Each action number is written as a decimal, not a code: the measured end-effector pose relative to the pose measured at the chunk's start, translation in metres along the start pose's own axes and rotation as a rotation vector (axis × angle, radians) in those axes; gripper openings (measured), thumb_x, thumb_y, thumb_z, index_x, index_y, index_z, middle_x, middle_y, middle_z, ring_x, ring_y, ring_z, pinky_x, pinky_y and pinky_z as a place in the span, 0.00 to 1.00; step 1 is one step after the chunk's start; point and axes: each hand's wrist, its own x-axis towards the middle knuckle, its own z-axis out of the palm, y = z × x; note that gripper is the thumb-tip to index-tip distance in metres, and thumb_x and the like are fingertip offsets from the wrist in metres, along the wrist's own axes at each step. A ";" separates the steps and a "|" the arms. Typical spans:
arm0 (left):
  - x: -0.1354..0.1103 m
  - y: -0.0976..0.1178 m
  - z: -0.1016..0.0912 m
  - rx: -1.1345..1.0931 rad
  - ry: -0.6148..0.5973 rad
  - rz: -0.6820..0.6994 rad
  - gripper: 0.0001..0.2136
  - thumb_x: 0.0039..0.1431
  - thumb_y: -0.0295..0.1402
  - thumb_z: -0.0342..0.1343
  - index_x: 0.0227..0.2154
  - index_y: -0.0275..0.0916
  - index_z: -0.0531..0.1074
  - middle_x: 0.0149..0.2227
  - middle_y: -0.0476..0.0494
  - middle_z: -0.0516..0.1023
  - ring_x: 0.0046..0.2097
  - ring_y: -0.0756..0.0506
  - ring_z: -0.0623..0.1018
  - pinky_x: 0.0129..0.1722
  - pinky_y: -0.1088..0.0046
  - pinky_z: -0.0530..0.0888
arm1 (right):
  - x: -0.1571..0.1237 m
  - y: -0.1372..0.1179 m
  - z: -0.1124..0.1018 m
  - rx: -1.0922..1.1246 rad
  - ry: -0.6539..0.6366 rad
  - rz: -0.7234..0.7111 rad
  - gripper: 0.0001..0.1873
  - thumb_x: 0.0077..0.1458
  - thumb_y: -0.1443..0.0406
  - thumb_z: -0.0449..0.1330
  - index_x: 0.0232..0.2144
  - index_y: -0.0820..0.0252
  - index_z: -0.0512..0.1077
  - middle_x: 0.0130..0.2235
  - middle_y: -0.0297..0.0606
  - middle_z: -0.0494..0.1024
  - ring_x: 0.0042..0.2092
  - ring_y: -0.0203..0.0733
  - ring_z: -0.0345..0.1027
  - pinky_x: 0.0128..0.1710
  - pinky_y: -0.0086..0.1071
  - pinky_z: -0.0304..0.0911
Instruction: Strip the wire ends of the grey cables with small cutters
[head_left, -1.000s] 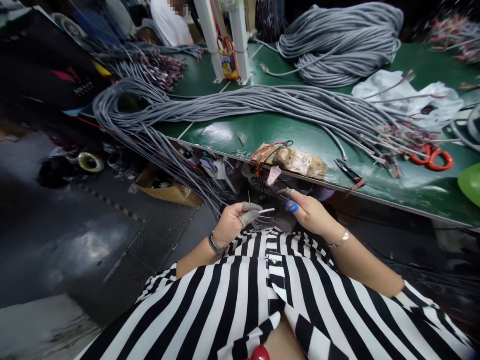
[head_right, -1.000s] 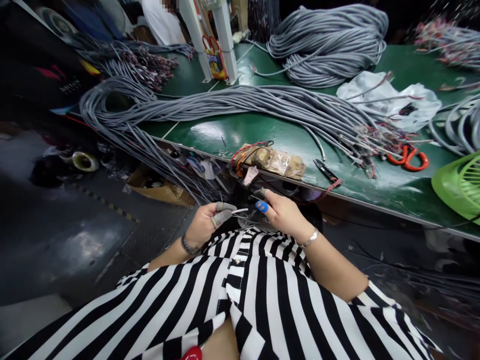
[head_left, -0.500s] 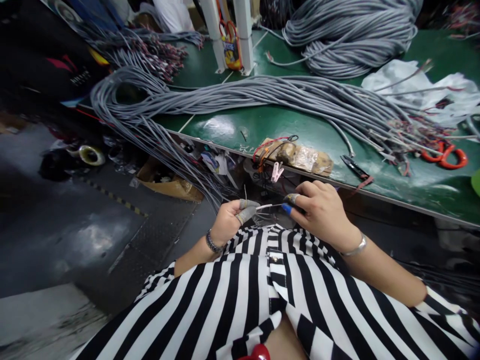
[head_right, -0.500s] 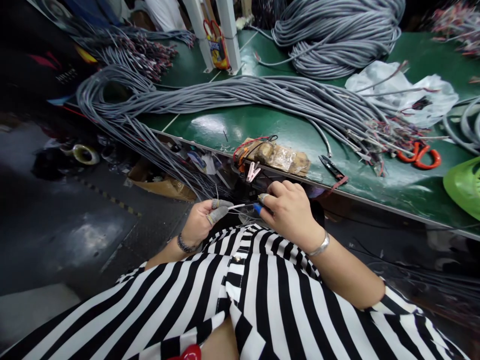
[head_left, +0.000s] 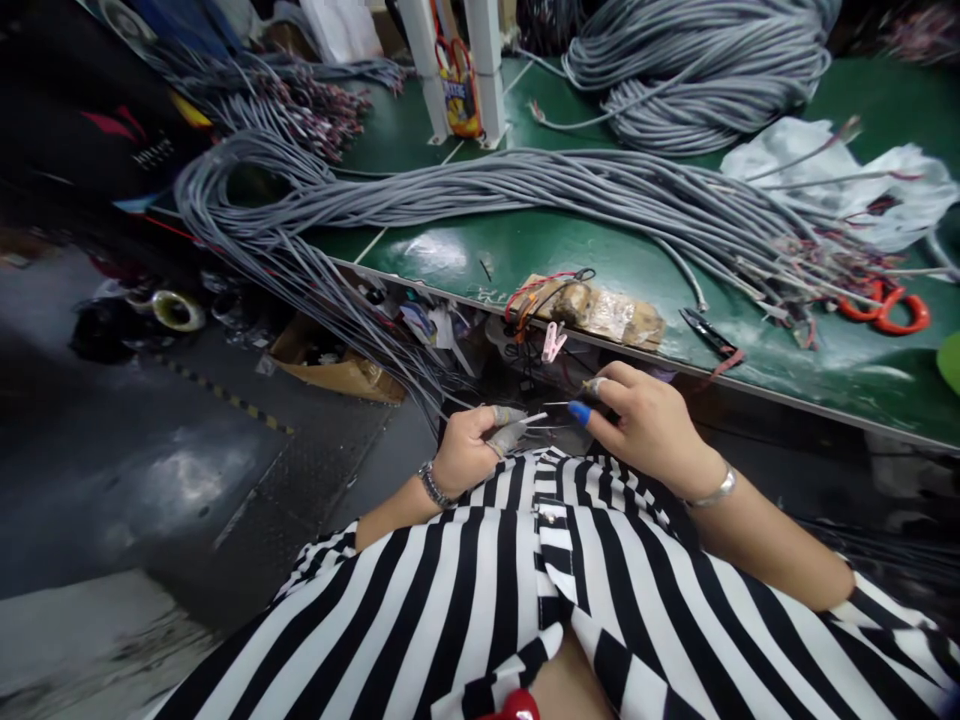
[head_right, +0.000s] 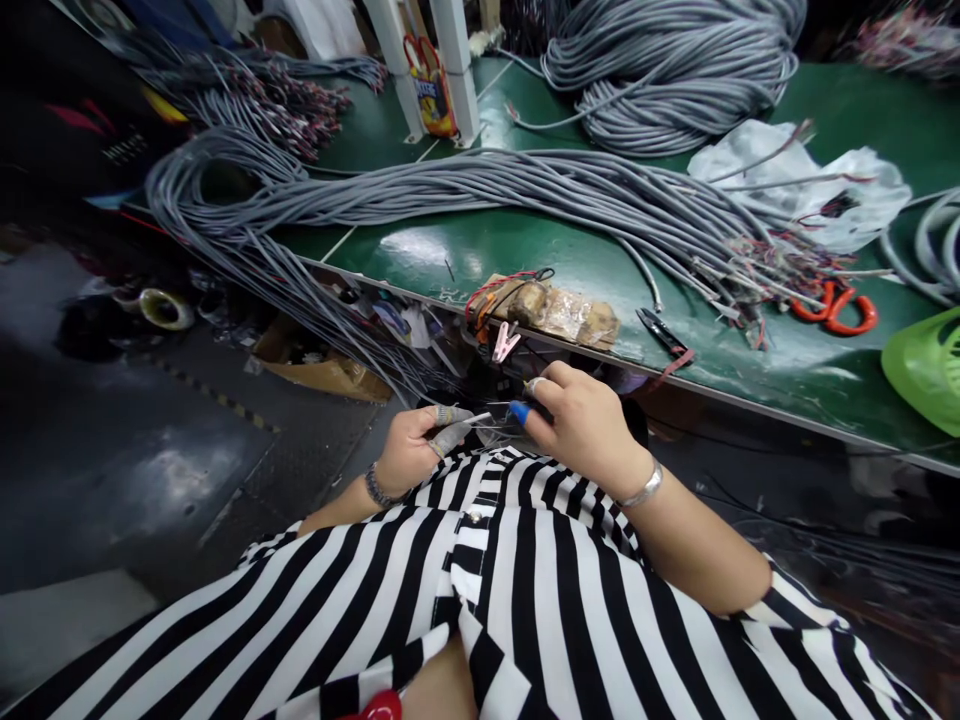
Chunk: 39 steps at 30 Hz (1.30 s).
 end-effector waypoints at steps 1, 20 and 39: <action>-0.001 -0.002 0.000 0.087 0.044 0.097 0.08 0.56 0.34 0.57 0.34 0.36 0.77 0.29 0.43 0.81 0.30 0.49 0.79 0.31 0.76 0.75 | -0.001 0.001 -0.002 0.013 0.012 -0.004 0.14 0.58 0.58 0.54 0.29 0.61 0.72 0.36 0.41 0.73 0.35 0.39 0.62 0.33 0.33 0.52; -0.004 -0.001 -0.001 0.483 0.154 0.507 0.04 0.55 0.31 0.56 0.28 0.37 0.74 0.27 0.45 0.79 0.29 0.50 0.78 0.31 0.76 0.75 | 0.000 -0.009 -0.025 -0.210 -0.084 -0.183 0.11 0.55 0.59 0.56 0.26 0.60 0.72 0.30 0.40 0.71 0.33 0.41 0.54 0.33 0.37 0.45; -0.006 -0.006 0.000 0.451 0.114 0.459 0.05 0.54 0.32 0.58 0.32 0.37 0.76 0.26 0.45 0.79 0.28 0.49 0.78 0.30 0.76 0.74 | -0.009 0.010 -0.011 0.006 -0.069 -0.127 0.13 0.58 0.60 0.55 0.28 0.61 0.73 0.31 0.40 0.72 0.33 0.40 0.58 0.35 0.35 0.52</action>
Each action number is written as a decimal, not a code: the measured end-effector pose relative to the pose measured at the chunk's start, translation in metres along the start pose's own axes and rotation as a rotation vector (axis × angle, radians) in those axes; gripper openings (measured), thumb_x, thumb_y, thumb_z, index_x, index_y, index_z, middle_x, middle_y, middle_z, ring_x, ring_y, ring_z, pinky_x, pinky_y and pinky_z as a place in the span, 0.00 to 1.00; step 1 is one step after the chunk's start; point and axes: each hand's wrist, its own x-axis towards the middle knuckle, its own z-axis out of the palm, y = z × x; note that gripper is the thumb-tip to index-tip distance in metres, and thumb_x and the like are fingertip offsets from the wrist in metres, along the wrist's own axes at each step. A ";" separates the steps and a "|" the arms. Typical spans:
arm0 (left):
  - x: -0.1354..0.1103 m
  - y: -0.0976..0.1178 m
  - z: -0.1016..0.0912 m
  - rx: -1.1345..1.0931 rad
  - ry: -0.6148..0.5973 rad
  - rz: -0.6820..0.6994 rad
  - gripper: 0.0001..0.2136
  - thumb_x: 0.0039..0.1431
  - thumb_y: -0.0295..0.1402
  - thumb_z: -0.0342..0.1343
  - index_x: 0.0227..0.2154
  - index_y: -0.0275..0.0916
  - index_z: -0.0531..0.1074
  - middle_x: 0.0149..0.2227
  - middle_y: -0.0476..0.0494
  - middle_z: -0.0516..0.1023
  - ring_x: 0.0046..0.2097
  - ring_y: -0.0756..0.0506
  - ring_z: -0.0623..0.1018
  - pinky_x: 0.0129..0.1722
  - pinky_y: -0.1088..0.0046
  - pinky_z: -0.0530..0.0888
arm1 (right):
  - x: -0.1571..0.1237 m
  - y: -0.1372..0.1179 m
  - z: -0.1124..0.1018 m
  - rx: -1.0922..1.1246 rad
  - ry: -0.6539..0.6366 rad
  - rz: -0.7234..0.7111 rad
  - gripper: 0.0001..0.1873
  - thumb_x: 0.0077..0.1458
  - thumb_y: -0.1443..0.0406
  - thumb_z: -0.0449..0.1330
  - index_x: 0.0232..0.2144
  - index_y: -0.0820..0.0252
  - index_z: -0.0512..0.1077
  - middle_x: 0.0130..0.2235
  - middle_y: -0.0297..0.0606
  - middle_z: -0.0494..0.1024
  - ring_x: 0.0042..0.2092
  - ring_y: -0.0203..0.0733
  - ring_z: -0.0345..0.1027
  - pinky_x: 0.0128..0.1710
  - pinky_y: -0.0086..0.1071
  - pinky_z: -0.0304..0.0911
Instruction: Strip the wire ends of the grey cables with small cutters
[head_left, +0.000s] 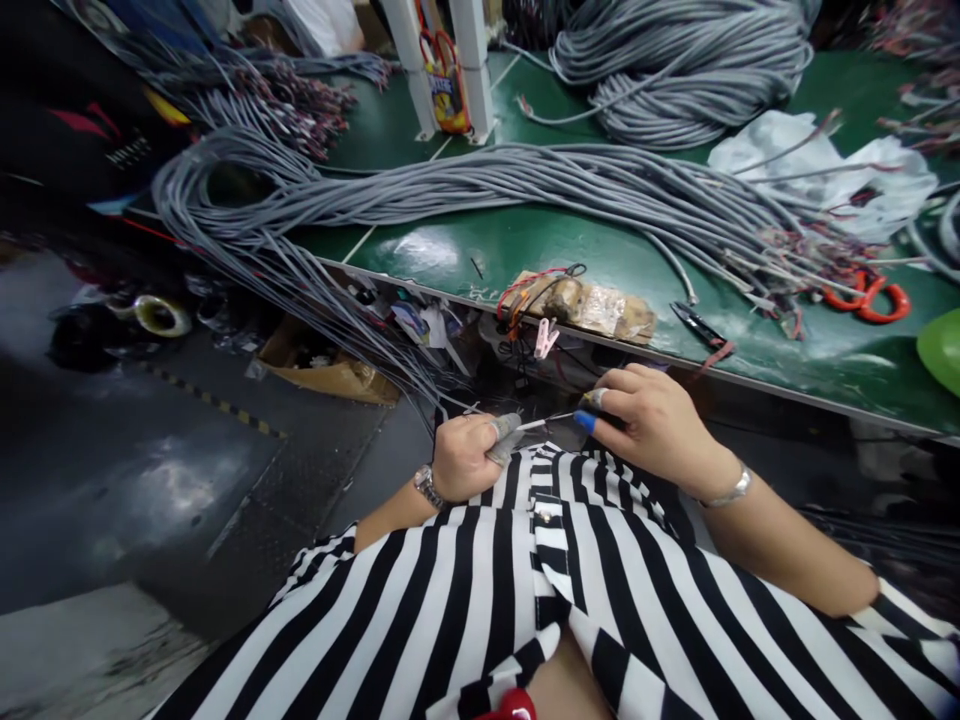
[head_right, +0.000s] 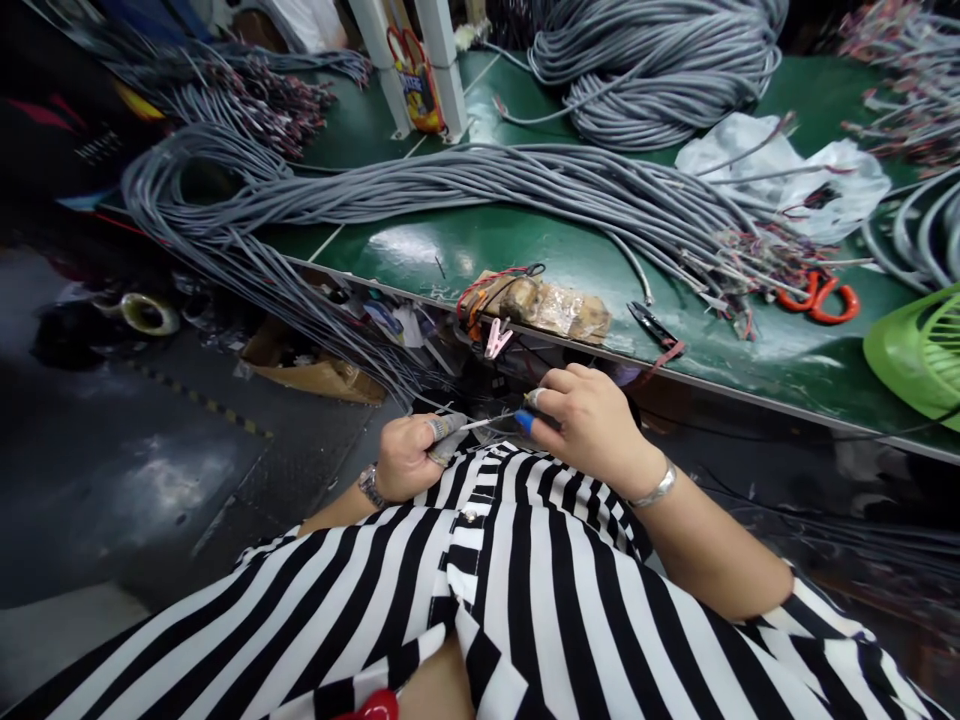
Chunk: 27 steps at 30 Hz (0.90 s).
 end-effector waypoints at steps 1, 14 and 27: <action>0.000 0.000 0.000 -0.004 -0.004 -0.002 0.06 0.55 0.33 0.58 0.32 0.37 0.76 0.27 0.44 0.79 0.28 0.49 0.78 0.30 0.76 0.74 | 0.000 -0.001 -0.001 -0.004 -0.006 -0.003 0.13 0.58 0.60 0.55 0.29 0.61 0.74 0.31 0.40 0.72 0.33 0.40 0.58 0.35 0.35 0.52; -0.001 0.000 0.001 -0.121 -0.012 -0.073 0.07 0.56 0.33 0.57 0.35 0.37 0.77 0.29 0.43 0.80 0.30 0.49 0.79 0.32 0.76 0.76 | 0.003 0.000 0.004 0.037 -0.020 -0.037 0.11 0.58 0.61 0.54 0.29 0.61 0.72 0.32 0.39 0.71 0.33 0.39 0.57 0.35 0.34 0.51; -0.003 0.001 0.001 -0.379 -0.132 -0.257 0.08 0.56 0.32 0.58 0.37 0.38 0.78 0.33 0.42 0.82 0.33 0.48 0.81 0.33 0.75 0.78 | 0.000 -0.003 0.020 0.165 -0.022 -0.095 0.10 0.58 0.63 0.54 0.30 0.60 0.74 0.35 0.40 0.74 0.35 0.39 0.61 0.36 0.34 0.54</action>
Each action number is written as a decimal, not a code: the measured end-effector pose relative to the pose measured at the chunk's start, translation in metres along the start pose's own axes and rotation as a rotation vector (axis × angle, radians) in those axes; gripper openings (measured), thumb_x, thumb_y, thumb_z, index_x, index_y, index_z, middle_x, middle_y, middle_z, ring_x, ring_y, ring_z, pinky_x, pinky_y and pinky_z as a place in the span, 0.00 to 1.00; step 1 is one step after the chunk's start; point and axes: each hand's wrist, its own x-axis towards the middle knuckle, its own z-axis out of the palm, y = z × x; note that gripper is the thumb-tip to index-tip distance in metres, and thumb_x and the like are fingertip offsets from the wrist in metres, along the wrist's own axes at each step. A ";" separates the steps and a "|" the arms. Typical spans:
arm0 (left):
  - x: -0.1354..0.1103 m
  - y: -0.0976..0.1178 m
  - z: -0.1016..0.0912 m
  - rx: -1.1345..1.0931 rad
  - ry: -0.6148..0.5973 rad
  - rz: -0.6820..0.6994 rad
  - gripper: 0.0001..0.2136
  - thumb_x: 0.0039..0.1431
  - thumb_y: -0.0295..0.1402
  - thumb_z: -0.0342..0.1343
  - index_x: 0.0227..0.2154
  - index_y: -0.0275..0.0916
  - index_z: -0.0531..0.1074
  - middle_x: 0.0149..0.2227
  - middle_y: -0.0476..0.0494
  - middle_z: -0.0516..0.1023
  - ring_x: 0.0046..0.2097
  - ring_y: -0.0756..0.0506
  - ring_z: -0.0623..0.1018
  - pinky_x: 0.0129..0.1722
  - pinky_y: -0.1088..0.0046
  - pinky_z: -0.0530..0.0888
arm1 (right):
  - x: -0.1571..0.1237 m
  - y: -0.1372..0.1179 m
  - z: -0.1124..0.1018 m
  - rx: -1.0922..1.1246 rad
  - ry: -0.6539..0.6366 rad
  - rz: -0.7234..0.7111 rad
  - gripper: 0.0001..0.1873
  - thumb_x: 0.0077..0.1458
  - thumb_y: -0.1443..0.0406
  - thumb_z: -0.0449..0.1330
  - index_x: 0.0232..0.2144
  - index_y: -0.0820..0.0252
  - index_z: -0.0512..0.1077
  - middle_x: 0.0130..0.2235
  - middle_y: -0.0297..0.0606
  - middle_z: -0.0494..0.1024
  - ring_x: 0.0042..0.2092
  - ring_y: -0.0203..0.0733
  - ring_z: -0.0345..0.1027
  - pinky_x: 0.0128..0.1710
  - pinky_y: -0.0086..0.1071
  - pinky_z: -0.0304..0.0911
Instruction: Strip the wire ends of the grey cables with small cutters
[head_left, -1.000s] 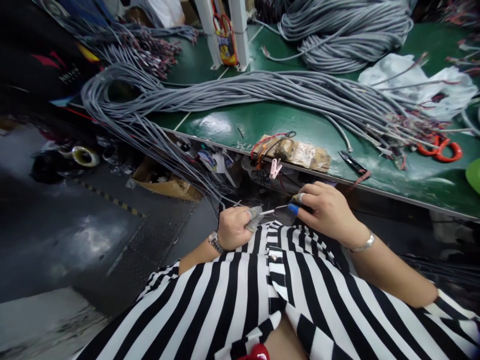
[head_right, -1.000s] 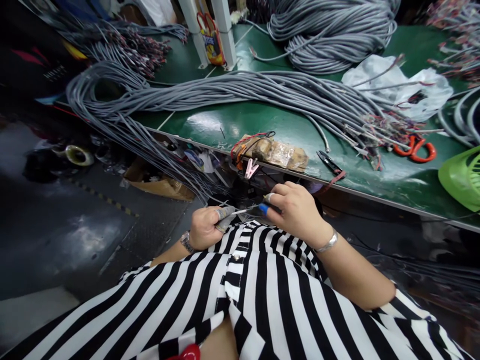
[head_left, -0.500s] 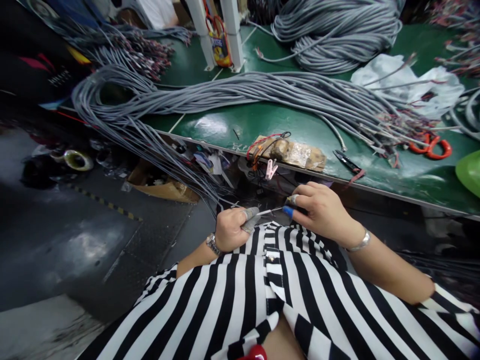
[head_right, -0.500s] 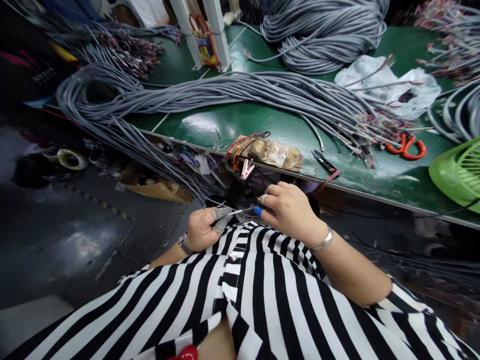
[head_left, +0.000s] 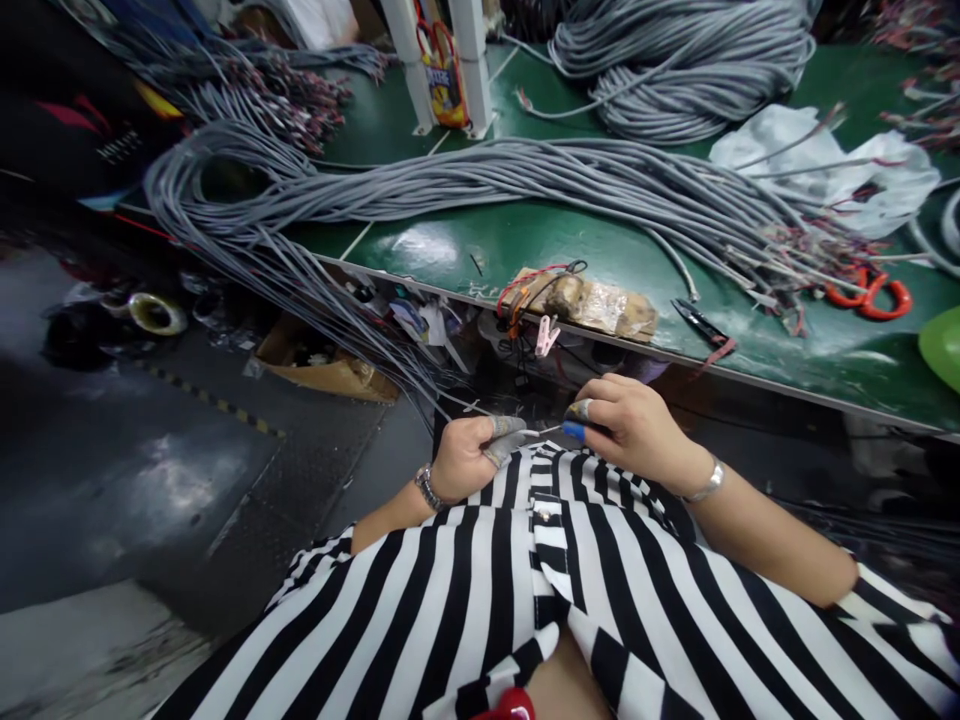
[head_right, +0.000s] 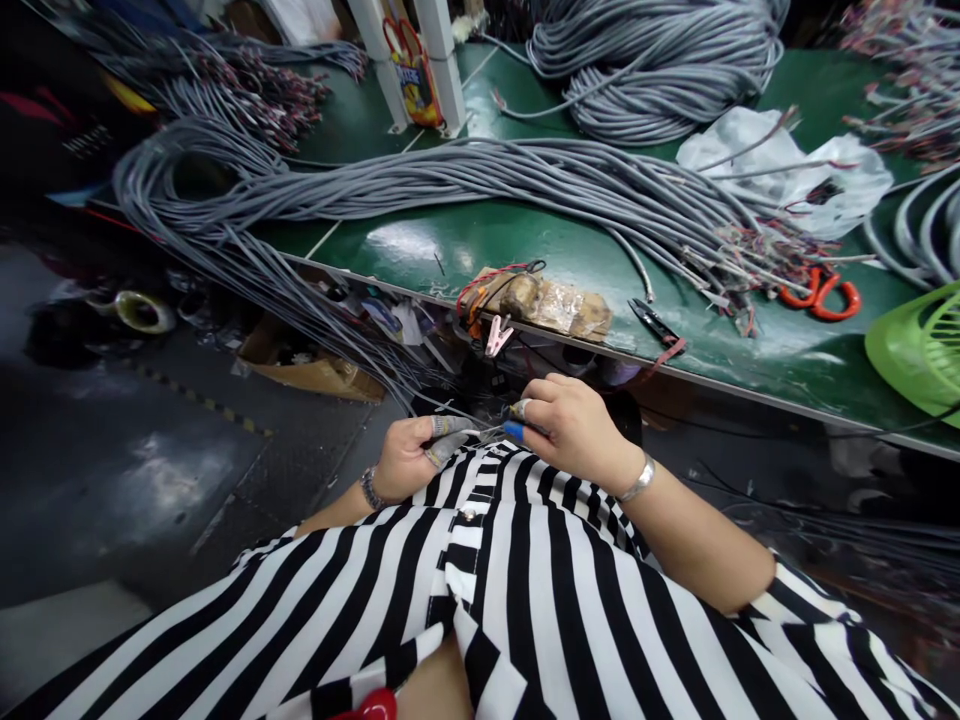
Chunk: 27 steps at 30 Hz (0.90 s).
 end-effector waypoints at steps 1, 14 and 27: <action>-0.001 -0.001 0.000 0.006 0.014 0.009 0.08 0.55 0.32 0.59 0.37 0.38 0.78 0.33 0.42 0.82 0.33 0.48 0.81 0.33 0.75 0.78 | -0.001 0.000 0.002 0.005 0.007 -0.004 0.10 0.58 0.62 0.54 0.31 0.60 0.73 0.35 0.40 0.74 0.35 0.39 0.61 0.36 0.34 0.54; -0.006 -0.001 0.001 0.286 0.019 0.168 0.11 0.59 0.38 0.54 0.32 0.37 0.77 0.23 0.44 0.78 0.26 0.49 0.78 0.29 0.76 0.75 | -0.004 -0.010 0.018 0.097 0.044 0.221 0.17 0.60 0.60 0.51 0.22 0.61 0.67 0.27 0.34 0.68 0.28 0.33 0.59 0.28 0.29 0.50; -0.001 -0.001 0.002 0.319 0.041 0.119 0.11 0.59 0.38 0.53 0.32 0.38 0.77 0.23 0.45 0.77 0.26 0.49 0.77 0.29 0.75 0.74 | -0.004 -0.014 0.003 0.017 -0.058 0.100 0.13 0.58 0.62 0.54 0.24 0.61 0.68 0.27 0.35 0.69 0.31 0.36 0.61 0.30 0.30 0.49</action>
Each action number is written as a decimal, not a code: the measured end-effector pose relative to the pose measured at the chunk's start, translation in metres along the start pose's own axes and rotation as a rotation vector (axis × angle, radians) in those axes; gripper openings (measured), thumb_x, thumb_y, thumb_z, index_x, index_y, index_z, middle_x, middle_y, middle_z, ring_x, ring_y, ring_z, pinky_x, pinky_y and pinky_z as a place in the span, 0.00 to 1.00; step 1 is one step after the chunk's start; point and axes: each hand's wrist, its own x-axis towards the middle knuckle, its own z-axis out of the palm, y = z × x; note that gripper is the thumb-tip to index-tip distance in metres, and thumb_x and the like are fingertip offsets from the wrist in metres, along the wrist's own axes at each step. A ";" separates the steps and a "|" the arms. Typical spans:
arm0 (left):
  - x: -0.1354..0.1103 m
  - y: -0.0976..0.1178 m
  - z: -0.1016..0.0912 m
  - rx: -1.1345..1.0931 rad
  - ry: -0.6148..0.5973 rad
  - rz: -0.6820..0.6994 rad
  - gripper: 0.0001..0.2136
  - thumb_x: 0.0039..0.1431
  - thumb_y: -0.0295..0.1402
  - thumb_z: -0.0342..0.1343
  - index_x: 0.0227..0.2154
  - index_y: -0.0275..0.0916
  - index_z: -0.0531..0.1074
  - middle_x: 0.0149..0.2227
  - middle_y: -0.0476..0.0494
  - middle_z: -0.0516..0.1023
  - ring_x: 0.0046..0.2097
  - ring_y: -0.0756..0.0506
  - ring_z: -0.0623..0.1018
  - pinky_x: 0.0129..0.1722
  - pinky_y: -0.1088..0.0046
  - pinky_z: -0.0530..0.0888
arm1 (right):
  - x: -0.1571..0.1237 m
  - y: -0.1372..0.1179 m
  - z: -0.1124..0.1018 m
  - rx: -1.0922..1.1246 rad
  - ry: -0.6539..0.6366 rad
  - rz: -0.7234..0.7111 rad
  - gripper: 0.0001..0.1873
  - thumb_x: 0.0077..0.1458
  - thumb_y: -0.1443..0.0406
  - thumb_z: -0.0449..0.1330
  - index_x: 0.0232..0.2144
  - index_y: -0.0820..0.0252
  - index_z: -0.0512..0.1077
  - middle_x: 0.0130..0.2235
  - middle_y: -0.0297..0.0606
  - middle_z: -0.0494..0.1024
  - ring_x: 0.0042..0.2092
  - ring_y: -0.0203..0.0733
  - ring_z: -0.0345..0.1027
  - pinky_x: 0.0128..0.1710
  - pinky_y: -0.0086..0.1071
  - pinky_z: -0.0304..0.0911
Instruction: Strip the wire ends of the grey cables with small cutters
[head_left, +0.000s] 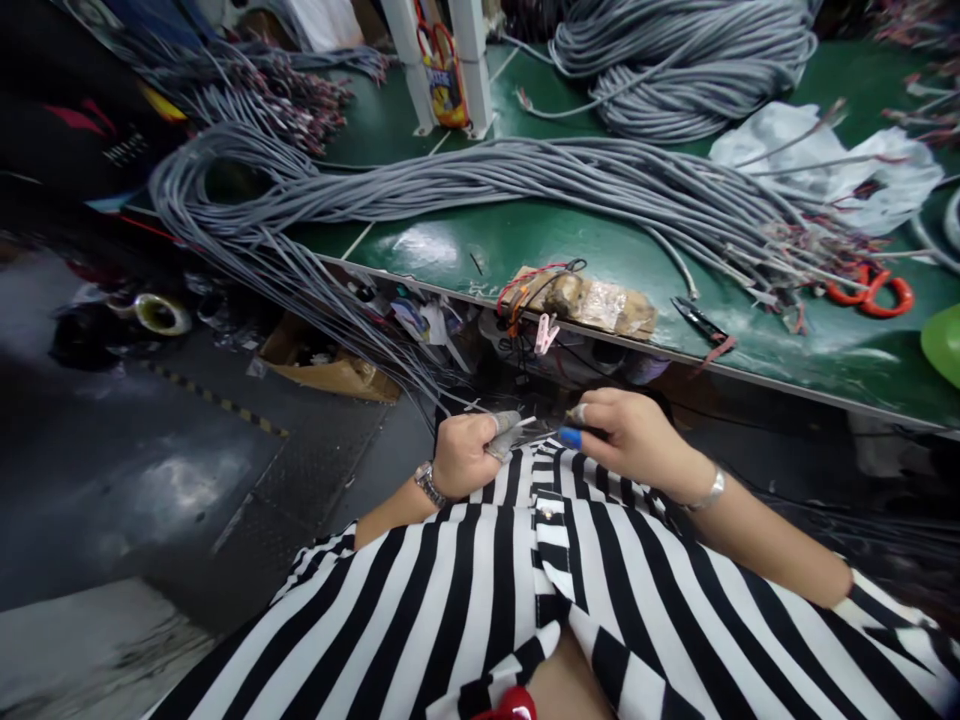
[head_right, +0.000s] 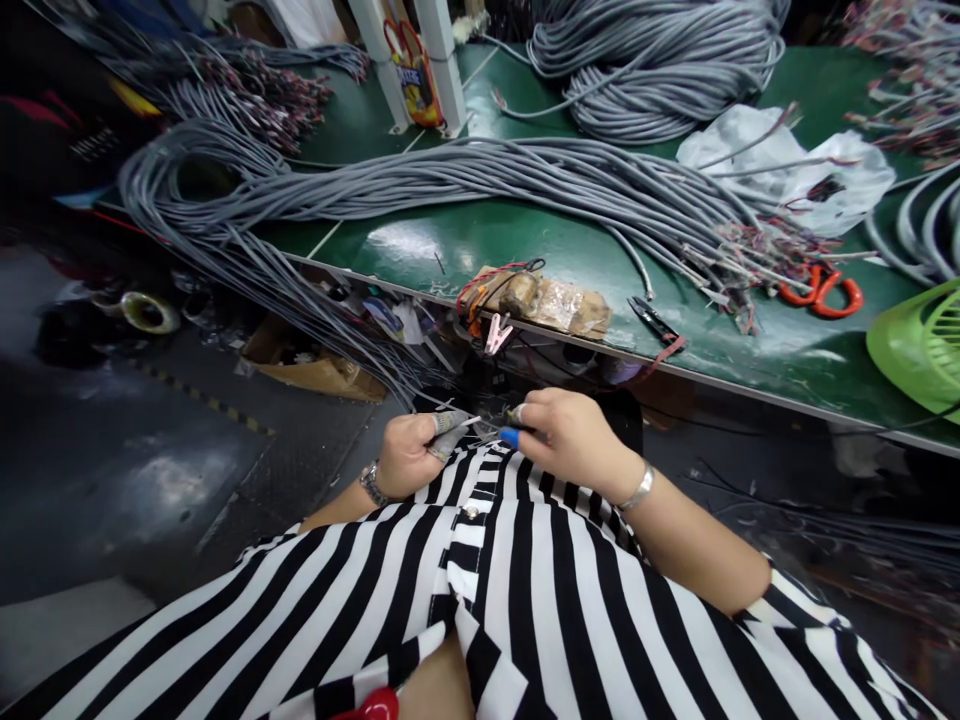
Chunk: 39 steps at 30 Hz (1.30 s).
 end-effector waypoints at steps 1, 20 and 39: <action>0.000 -0.001 0.000 0.018 0.005 0.004 0.11 0.59 0.38 0.53 0.32 0.38 0.77 0.22 0.45 0.77 0.26 0.50 0.77 0.29 0.75 0.73 | -0.001 0.002 -0.003 -0.048 0.035 0.021 0.13 0.58 0.62 0.54 0.24 0.60 0.69 0.27 0.36 0.69 0.31 0.37 0.61 0.31 0.30 0.49; 0.001 0.001 0.000 0.092 0.073 0.240 0.07 0.51 0.24 0.50 0.19 0.38 0.65 0.18 0.50 0.69 0.21 0.52 0.68 0.25 0.75 0.65 | 0.007 -0.018 -0.023 -0.395 -0.025 -0.020 0.11 0.56 0.62 0.56 0.25 0.59 0.70 0.27 0.38 0.69 0.30 0.40 0.55 0.31 0.36 0.44; -0.004 -0.002 0.001 0.030 0.059 0.195 0.05 0.54 0.29 0.54 0.25 0.36 0.73 0.22 0.46 0.76 0.25 0.50 0.75 0.28 0.75 0.71 | -0.001 0.003 0.050 0.477 0.065 0.284 0.19 0.60 0.56 0.50 0.23 0.61 0.66 0.25 0.34 0.67 0.28 0.35 0.60 0.29 0.28 0.53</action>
